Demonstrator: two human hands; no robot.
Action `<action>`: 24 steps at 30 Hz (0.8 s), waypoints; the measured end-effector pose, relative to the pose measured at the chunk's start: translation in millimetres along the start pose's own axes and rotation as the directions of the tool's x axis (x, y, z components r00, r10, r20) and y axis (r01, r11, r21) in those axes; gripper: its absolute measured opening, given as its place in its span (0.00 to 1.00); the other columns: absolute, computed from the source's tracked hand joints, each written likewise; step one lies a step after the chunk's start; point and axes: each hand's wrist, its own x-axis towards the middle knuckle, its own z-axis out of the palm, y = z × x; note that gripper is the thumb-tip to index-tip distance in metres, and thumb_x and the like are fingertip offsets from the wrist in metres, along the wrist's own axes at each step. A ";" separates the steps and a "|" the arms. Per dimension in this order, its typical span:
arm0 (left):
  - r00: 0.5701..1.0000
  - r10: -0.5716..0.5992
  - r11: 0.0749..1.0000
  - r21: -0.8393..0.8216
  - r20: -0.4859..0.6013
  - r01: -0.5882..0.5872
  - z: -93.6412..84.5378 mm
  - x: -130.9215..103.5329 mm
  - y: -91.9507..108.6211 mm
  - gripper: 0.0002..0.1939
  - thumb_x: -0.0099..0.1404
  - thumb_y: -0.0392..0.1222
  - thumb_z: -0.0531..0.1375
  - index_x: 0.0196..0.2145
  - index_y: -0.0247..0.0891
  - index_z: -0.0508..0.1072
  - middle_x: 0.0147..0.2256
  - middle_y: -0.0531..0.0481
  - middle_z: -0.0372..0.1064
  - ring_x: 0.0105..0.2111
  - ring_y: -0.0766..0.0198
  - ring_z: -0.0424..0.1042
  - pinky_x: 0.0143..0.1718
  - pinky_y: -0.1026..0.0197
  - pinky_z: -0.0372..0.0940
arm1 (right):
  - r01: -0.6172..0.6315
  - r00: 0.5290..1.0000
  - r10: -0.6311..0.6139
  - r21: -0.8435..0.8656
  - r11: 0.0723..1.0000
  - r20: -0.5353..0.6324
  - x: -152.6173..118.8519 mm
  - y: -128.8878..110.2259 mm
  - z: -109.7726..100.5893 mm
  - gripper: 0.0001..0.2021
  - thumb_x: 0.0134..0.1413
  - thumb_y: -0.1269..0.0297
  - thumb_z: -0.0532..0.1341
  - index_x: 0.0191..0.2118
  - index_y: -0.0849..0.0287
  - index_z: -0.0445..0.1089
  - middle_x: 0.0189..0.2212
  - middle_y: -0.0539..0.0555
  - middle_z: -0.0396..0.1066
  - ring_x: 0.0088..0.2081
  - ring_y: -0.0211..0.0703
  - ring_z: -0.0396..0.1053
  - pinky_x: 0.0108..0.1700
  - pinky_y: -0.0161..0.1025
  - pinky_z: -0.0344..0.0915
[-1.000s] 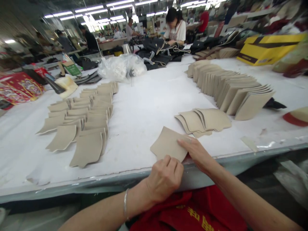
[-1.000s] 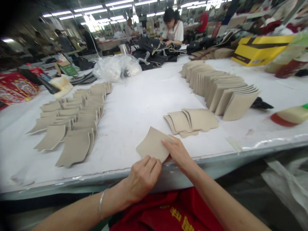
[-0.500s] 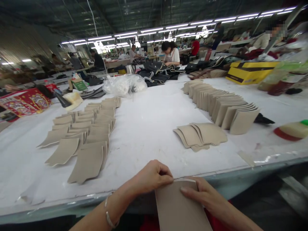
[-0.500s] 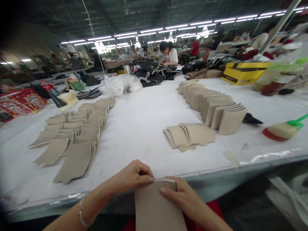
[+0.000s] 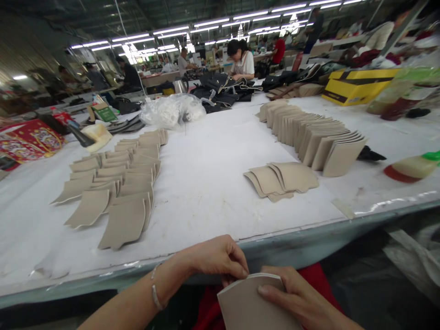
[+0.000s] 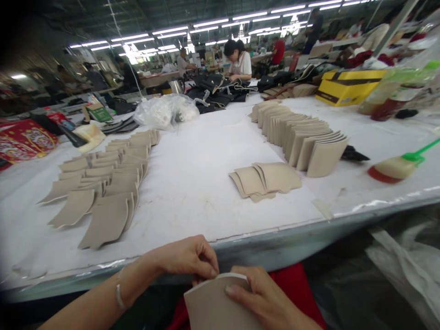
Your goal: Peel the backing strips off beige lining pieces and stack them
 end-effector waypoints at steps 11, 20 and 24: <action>0.994 0.079 0.992 -0.097 -0.072 -0.086 10.1 0.4 -6.2 0.06 0.48 0.36 0.59 0.26 0.32 0.74 0.17 0.57 0.64 0.18 0.72 0.61 0.21 0.69 0.59 | 0.307 0.825 -0.560 -0.771 0.557 -0.076 -8.9 -13.0 11.3 0.13 0.53 0.74 0.64 0.43 0.53 0.68 0.41 0.53 0.68 0.42 0.50 0.64 0.44 0.45 0.59; 0.998 0.031 0.995 -0.088 -0.063 -0.036 20.8 0.4 -14.5 0.04 0.46 0.35 0.57 0.23 0.34 0.71 0.16 0.58 0.62 0.17 0.71 0.61 0.20 0.68 0.58 | 0.350 0.767 -0.642 -0.835 0.424 -0.004 -3.7 -9.2 22.2 0.07 0.55 0.76 0.61 0.33 0.57 0.66 0.31 0.49 0.68 0.35 0.45 0.62 0.44 0.43 0.51; 0.999 0.002 0.999 -0.053 -0.049 -0.004 24.5 2.1 -16.5 0.03 0.44 0.35 0.57 0.21 0.35 0.69 0.15 0.58 0.61 0.17 0.71 0.61 0.20 0.68 0.58 | 0.347 0.783 -0.621 -0.843 0.410 0.021 -1.4 -3.7 24.9 0.08 0.54 0.75 0.64 0.31 0.57 0.64 0.30 0.48 0.67 0.34 0.45 0.61 0.42 0.43 0.50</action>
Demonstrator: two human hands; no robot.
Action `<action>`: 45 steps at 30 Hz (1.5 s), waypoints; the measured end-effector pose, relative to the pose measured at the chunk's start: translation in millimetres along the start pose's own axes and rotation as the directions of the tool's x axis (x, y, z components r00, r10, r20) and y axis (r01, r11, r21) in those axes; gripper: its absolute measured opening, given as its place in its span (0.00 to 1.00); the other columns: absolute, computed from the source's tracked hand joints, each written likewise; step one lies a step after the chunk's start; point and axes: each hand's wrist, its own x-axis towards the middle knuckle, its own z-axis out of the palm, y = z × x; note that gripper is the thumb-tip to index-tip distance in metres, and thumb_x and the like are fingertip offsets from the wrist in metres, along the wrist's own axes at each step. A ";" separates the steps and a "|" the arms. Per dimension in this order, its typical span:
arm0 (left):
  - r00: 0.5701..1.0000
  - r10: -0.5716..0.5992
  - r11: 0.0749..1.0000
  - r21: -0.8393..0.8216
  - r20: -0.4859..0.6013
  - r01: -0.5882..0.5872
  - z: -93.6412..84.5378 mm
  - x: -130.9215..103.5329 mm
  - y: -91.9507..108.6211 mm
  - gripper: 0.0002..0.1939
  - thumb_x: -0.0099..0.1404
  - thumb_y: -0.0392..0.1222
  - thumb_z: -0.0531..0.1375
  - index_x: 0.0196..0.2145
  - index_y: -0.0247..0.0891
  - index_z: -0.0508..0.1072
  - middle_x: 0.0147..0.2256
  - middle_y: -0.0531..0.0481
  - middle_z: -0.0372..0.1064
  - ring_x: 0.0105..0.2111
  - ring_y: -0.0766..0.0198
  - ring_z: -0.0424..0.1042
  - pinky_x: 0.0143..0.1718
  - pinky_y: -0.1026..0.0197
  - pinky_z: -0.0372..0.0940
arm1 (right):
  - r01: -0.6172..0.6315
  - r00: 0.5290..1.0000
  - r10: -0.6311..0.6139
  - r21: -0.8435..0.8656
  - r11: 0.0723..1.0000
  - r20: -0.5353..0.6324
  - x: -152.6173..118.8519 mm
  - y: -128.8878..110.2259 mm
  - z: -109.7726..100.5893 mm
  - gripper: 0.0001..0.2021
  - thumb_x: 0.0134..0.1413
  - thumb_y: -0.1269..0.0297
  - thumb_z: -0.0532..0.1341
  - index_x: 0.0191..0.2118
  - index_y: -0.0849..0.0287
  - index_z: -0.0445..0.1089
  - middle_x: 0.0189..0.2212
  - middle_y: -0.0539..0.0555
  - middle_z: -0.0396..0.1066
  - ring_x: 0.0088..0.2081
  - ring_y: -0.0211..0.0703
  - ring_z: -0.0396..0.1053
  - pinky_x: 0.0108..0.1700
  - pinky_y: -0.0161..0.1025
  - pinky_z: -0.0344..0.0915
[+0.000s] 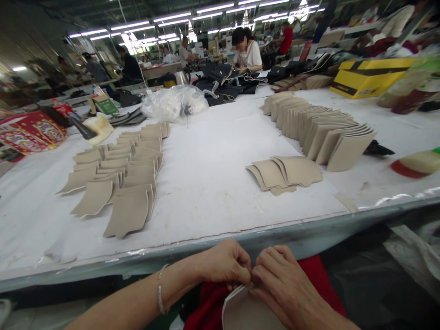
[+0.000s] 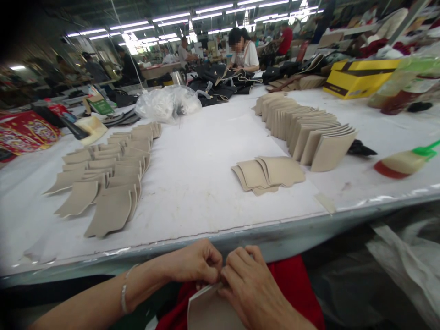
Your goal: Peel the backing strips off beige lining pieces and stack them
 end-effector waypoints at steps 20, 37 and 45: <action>0.950 0.226 0.788 0.613 -0.215 -0.048 -6.0 0.8 28.6 0.04 0.51 0.31 0.57 0.21 0.36 0.70 0.19 0.57 0.57 0.23 0.70 0.56 0.25 0.67 0.48 | 0.134 0.990 -0.134 -0.009 0.991 0.038 -5.3 -13.8 -19.1 0.10 0.49 0.75 0.61 0.33 0.52 0.60 0.34 0.49 0.71 0.37 0.46 0.68 0.54 0.49 0.61; 0.954 0.252 0.858 0.493 -0.161 -0.143 9.9 -30.6 -11.7 0.10 0.58 0.38 0.60 0.37 0.38 0.79 0.32 0.53 0.74 0.31 0.65 0.69 0.33 0.67 0.58 | -0.320 0.933 0.248 0.287 0.903 0.260 -27.5 8.9 7.1 0.08 0.66 0.70 0.46 0.42 0.55 0.60 0.40 0.56 0.67 0.41 0.49 0.68 0.42 0.50 0.67; 0.942 0.295 0.857 0.480 -0.159 -0.187 16.1 -24.0 -19.8 0.10 0.58 0.35 0.57 0.33 0.37 0.79 0.30 0.52 0.75 0.32 0.65 0.70 0.34 0.68 0.59 | -0.400 0.901 0.299 0.331 0.855 0.316 -24.9 7.0 6.1 0.12 0.68 0.65 0.42 0.33 0.54 0.55 0.33 0.53 0.62 0.35 0.48 0.62 0.36 0.45 0.61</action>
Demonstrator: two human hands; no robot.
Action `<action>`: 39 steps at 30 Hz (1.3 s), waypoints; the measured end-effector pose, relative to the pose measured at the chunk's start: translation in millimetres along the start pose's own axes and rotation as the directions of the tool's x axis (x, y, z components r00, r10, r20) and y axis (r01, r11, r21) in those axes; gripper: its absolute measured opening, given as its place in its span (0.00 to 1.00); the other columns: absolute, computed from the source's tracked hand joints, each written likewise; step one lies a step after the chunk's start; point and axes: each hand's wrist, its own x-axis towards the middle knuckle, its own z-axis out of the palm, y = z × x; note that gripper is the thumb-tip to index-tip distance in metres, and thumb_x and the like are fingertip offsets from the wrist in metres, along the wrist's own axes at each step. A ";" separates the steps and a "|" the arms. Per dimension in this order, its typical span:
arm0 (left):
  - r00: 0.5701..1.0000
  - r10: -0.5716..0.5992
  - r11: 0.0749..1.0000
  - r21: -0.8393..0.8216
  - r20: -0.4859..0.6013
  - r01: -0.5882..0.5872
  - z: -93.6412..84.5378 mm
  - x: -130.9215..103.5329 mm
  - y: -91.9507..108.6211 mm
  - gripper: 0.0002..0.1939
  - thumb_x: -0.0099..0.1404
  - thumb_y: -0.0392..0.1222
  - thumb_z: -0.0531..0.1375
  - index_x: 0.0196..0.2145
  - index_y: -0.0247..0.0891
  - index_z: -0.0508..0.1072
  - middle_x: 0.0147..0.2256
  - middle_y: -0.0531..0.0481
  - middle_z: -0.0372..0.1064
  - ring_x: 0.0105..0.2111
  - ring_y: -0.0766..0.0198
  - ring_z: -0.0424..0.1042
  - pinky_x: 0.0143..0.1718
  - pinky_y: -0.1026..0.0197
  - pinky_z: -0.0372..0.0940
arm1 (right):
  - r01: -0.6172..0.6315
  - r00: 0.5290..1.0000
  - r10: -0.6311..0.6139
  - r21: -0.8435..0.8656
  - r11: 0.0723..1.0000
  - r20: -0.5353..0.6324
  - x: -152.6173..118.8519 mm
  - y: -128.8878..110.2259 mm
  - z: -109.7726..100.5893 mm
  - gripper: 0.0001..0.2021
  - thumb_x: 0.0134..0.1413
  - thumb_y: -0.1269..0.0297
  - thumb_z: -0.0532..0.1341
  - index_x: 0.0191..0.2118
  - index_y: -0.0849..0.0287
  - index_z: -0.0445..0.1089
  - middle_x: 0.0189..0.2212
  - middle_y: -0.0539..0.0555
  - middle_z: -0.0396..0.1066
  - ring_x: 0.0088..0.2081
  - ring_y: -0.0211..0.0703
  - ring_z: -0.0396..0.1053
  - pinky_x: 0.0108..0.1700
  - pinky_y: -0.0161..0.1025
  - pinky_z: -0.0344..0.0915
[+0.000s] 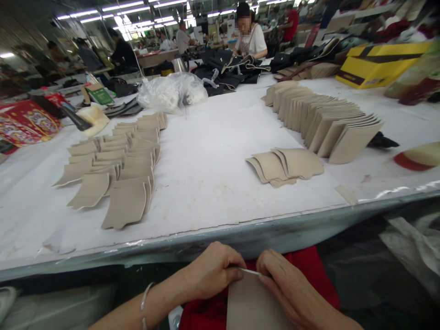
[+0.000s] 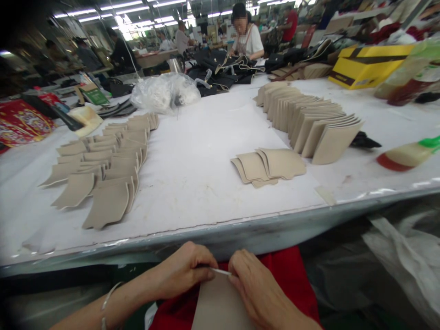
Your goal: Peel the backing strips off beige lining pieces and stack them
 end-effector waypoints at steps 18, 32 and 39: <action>0.981 -0.188 0.968 -0.179 -0.038 0.178 3.0 -0.3 -1.6 0.10 0.52 0.37 0.62 0.34 0.37 0.79 0.25 0.56 0.68 0.25 0.68 0.63 0.25 0.68 0.53 | 0.085 0.996 -0.085 0.009 0.996 -0.035 -4.7 9.7 0.8 0.10 0.70 0.66 0.43 0.35 0.54 0.55 0.34 0.52 0.62 0.37 0.47 0.59 0.39 0.46 0.58; 0.998 0.022 0.999 0.025 -0.059 -0.020 6.0 2.5 5.7 0.04 0.58 0.39 0.65 0.33 0.41 0.80 0.30 0.55 0.74 0.34 0.65 0.67 0.37 0.65 0.58 | 0.191 0.978 -0.194 -0.046 0.981 -0.076 -4.3 4.5 -2.0 0.08 0.68 0.71 0.47 0.36 0.54 0.56 0.34 0.51 0.63 0.36 0.46 0.60 0.39 0.44 0.58; 0.991 0.133 0.973 0.190 -0.004 -0.130 19.2 13.0 16.1 0.10 0.67 0.41 0.59 0.28 0.37 0.76 0.28 0.52 0.73 0.34 0.64 0.68 0.36 0.65 0.59 | 0.081 0.988 -0.081 -0.005 0.997 -0.133 -10.5 5.8 -4.3 0.05 0.66 0.71 0.51 0.37 0.55 0.59 0.34 0.51 0.64 0.36 0.46 0.62 0.38 0.42 0.60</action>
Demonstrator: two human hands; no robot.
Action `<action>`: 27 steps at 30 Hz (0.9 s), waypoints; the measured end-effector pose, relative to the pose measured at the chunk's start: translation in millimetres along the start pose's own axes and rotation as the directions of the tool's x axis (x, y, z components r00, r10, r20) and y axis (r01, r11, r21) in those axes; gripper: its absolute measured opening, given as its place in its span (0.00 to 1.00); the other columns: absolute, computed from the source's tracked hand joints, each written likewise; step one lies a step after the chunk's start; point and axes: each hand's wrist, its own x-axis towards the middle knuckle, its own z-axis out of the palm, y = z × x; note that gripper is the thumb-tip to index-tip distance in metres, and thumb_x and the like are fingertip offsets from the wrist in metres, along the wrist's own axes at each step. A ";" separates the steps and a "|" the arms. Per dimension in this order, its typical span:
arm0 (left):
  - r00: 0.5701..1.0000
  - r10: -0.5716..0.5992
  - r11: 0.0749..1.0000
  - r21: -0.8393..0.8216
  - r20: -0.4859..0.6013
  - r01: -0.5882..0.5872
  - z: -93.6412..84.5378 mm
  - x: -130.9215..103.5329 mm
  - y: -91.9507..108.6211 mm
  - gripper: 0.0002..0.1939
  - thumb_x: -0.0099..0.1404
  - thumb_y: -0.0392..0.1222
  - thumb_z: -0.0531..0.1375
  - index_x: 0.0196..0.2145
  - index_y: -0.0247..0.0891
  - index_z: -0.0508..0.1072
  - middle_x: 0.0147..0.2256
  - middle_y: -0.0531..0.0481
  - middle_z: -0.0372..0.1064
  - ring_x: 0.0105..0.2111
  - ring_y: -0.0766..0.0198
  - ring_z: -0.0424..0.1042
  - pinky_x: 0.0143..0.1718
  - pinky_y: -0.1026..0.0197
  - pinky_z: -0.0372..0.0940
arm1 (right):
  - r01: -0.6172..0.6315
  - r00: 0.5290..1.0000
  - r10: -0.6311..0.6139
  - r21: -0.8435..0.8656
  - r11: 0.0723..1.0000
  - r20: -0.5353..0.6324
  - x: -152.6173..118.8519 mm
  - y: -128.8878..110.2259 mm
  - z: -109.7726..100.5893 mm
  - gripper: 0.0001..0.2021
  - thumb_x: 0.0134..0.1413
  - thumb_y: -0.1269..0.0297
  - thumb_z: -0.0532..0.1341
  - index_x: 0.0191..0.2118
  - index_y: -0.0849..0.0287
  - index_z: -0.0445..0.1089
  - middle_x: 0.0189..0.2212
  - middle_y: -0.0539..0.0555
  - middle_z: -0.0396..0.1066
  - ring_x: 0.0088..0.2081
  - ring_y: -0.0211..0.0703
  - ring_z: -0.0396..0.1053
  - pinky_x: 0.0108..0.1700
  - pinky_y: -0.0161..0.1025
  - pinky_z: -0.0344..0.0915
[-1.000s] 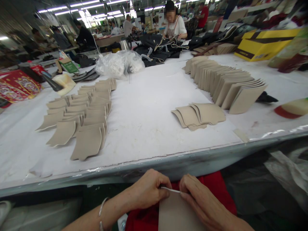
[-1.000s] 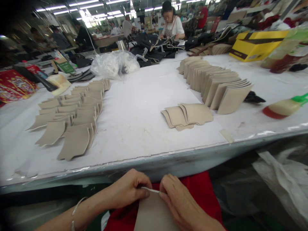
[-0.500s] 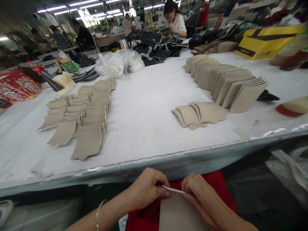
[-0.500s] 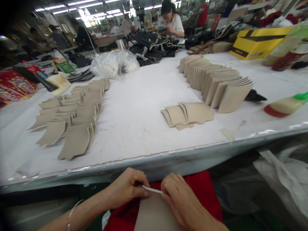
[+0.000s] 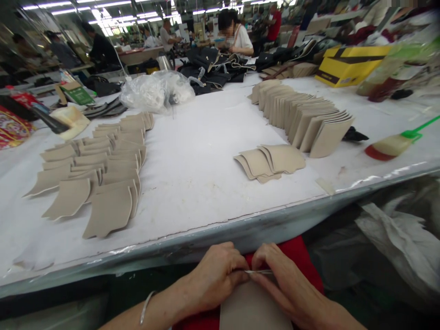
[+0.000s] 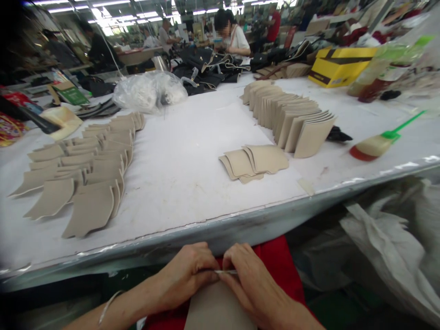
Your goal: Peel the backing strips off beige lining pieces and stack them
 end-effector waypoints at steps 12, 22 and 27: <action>0.999 -0.041 0.999 0.000 0.003 0.041 -3.1 -4.5 1.7 0.09 0.67 0.38 0.58 0.31 0.39 0.78 0.28 0.52 0.72 0.33 0.64 0.66 0.35 0.64 0.55 | 0.054 0.984 -0.033 -0.115 0.992 0.177 -0.6 -0.8 -23.5 0.16 0.71 0.57 0.50 0.32 0.56 0.65 0.30 0.49 0.69 0.36 0.43 0.64 0.44 0.45 0.56; 0.985 -0.174 0.971 -0.166 -0.006 0.170 -9.7 -11.1 -7.6 0.06 0.62 0.38 0.61 0.30 0.38 0.79 0.29 0.54 0.72 0.32 0.67 0.68 0.34 0.67 0.57 | 0.058 0.988 -0.041 -0.110 0.992 0.150 -13.0 11.7 -29.6 0.21 0.71 0.53 0.46 0.28 0.56 0.62 0.26 0.49 0.67 0.32 0.43 0.62 0.38 0.43 0.56; 0.976 -0.218 0.962 -0.172 0.000 0.214 -16.3 -16.3 -14.4 0.08 0.63 0.36 0.58 0.33 0.40 0.79 0.31 0.54 0.73 0.33 0.67 0.69 0.35 0.67 0.57 | 0.018 0.992 -0.010 -0.068 0.998 0.123 -19.6 21.1 -26.5 0.20 0.70 0.54 0.48 0.28 0.56 0.65 0.26 0.49 0.67 0.31 0.42 0.63 0.36 0.41 0.57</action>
